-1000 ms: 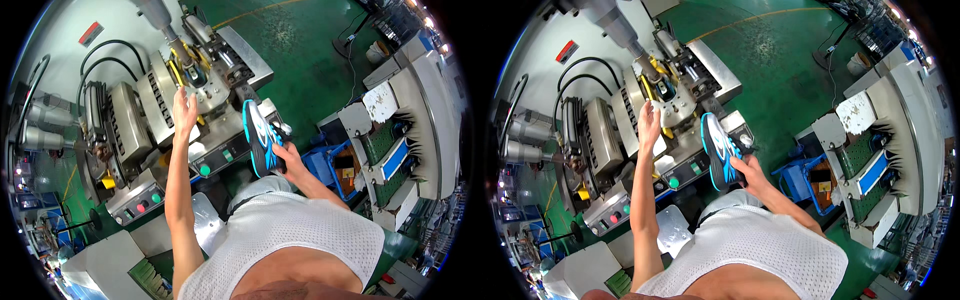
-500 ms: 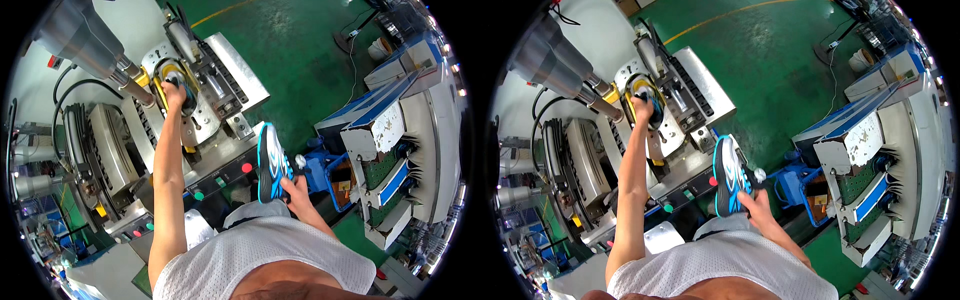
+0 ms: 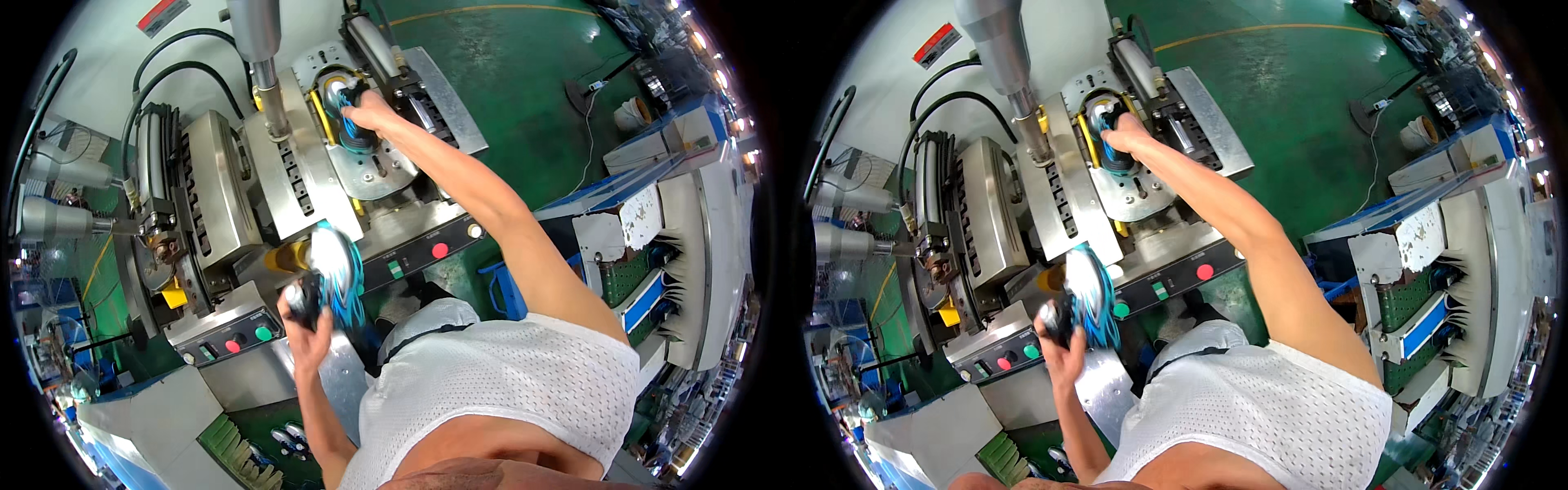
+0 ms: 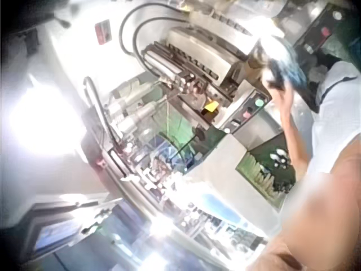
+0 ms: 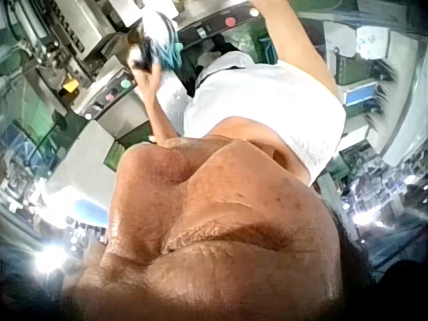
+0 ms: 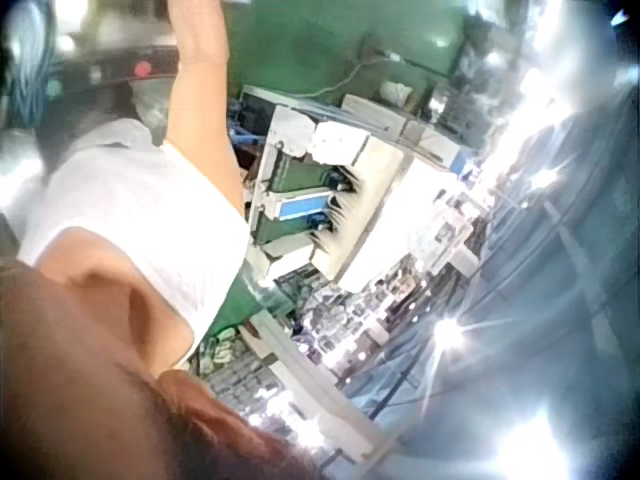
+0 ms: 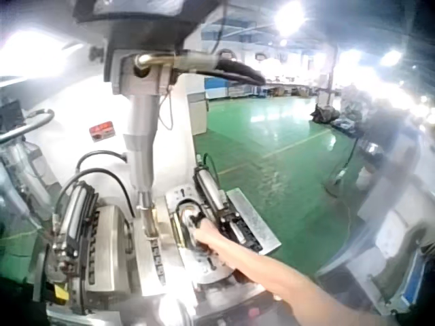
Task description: The person repeatedly picks up a shoe and a sole, places them into a press machine, and activates the press to bond them. After each cycle, the person removes the assembled shoe and places it on a nearby rack. The process is repeated for multiple pairs of shoes.
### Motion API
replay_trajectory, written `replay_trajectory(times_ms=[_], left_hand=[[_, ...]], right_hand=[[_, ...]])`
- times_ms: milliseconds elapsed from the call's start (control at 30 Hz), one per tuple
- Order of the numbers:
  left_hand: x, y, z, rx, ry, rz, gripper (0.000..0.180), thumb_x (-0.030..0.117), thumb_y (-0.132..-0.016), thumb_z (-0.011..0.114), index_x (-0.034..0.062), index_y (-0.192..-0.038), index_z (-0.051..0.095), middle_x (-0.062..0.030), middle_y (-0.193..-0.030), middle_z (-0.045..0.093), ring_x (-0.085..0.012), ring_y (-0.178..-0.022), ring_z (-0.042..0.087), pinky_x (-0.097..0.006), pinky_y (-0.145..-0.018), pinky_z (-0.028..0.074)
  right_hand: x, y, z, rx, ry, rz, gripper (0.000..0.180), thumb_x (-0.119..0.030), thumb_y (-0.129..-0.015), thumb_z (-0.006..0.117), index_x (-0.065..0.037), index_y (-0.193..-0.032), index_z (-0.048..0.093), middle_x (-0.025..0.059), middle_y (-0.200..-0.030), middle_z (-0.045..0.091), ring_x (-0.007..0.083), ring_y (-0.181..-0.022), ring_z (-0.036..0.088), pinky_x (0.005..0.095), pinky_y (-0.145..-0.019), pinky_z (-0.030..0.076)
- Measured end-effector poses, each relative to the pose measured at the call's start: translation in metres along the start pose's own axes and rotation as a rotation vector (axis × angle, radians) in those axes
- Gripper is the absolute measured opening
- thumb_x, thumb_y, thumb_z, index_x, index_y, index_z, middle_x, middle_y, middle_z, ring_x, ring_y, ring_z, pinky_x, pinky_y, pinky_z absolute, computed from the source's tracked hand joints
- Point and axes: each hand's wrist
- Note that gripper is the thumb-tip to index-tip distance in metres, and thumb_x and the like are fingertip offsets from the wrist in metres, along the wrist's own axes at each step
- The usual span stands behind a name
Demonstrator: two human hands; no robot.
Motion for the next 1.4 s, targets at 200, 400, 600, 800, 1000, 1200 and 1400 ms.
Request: replay_trajectory(times_ms=[200,400,600,800,1000,1200,1400], left_hand=[[-0.024,0.229,-0.022,0.362,-0.280,-0.701,0.067,0.006,-0.083,0.067,-0.0059,-0.139,0.032,-0.0186,-0.128,0.048,-0.0261,-0.117,0.050,-0.037,-0.100,0.039],[-0.154,0.305,-0.026,0.874,-0.281,-0.720,0.063,0.009,-0.092,0.060,-0.0031,-0.142,0.023,-0.0242,-0.136,0.038,-0.0340,-0.121,0.047,-0.043,-0.103,0.038],[-0.258,0.302,0.012,1.073,-0.535,-0.679,0.063,0.001,-0.082,0.065,-0.0062,-0.136,0.033,-0.0286,-0.132,0.042,-0.0460,-0.125,0.040,-0.049,-0.107,0.031],[-0.228,0.303,0.002,0.947,-0.310,-0.686,0.074,0.018,-0.080,0.073,-0.0068,-0.136,0.031,-0.0301,-0.132,0.040,-0.0442,-0.126,0.040,-0.049,-0.106,0.035],[-0.194,0.440,-0.156,0.890,-0.676,-0.668,0.045,0.033,-0.091,0.063,-0.0025,-0.118,0.059,-0.0251,-0.120,0.059,-0.0402,-0.114,0.054,-0.046,-0.098,0.042],[-0.230,0.537,-0.252,0.601,-1.032,-1.208,0.057,0.037,-0.084,0.071,-0.0013,-0.119,0.049,-0.0218,-0.108,0.060,-0.0404,-0.103,0.059,-0.048,-0.088,0.051],[-0.285,0.561,-0.260,0.364,-0.957,-1.225,0.044,0.030,-0.079,0.076,0.0020,-0.109,0.061,-0.0181,-0.112,0.060,-0.0356,-0.101,0.063,-0.046,-0.084,0.053]], right_hand=[[0.057,-0.072,0.114,0.279,0.410,-0.165,0.060,-0.022,-0.082,0.067,0.013,-0.123,0.040,0.0322,-0.119,0.053,0.0430,-0.110,0.057,0.0482,-0.093,0.048],[0.096,-0.126,0.059,0.269,0.723,-0.464,0.046,-0.038,-0.080,0.068,0.008,-0.087,0.068,0.0308,-0.093,0.065,0.0435,-0.093,0.064,0.0488,-0.081,0.050],[0.001,0.084,0.083,0.086,0.411,-0.767,0.069,-0.027,-0.086,0.064,0.015,-0.134,0.039,0.0347,-0.131,0.050,0.0428,-0.121,0.052,0.0406,-0.102,0.040],[0.100,0.325,0.163,-0.469,0.636,-1.096,0.083,-0.012,-0.083,0.066,0.017,-0.144,0.018,0.0371,-0.151,0.017,0.0504,-0.143,0.016,0.0498,-0.118,0.017],[0.114,0.340,0.170,-0.479,1.007,-1.011,0.096,-0.017,-0.076,0.075,0.011,-0.148,0.017,0.0329,-0.154,0.016,0.0491,-0.144,0.013,0.0565,-0.116,0.016],[0.119,0.399,0.122,-0.482,0.870,-0.845,0.080,-0.011,-0.083,0.068,0.007,-0.147,0.024,0.0330,-0.153,0.019,0.0476,-0.143,0.018,0.0484,-0.117,0.021],[0.163,0.438,0.119,-0.602,0.940,-0.622,0.070,-0.018,-0.084,0.070,0.006,-0.141,0.037,0.0302,-0.150,0.031,0.0430,-0.139,0.032,0.0445,-0.114,0.030]])
Point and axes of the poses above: each hand's wrist, its own y-axis away from the middle knuckle, its own z-axis out of the palm, x = y × z
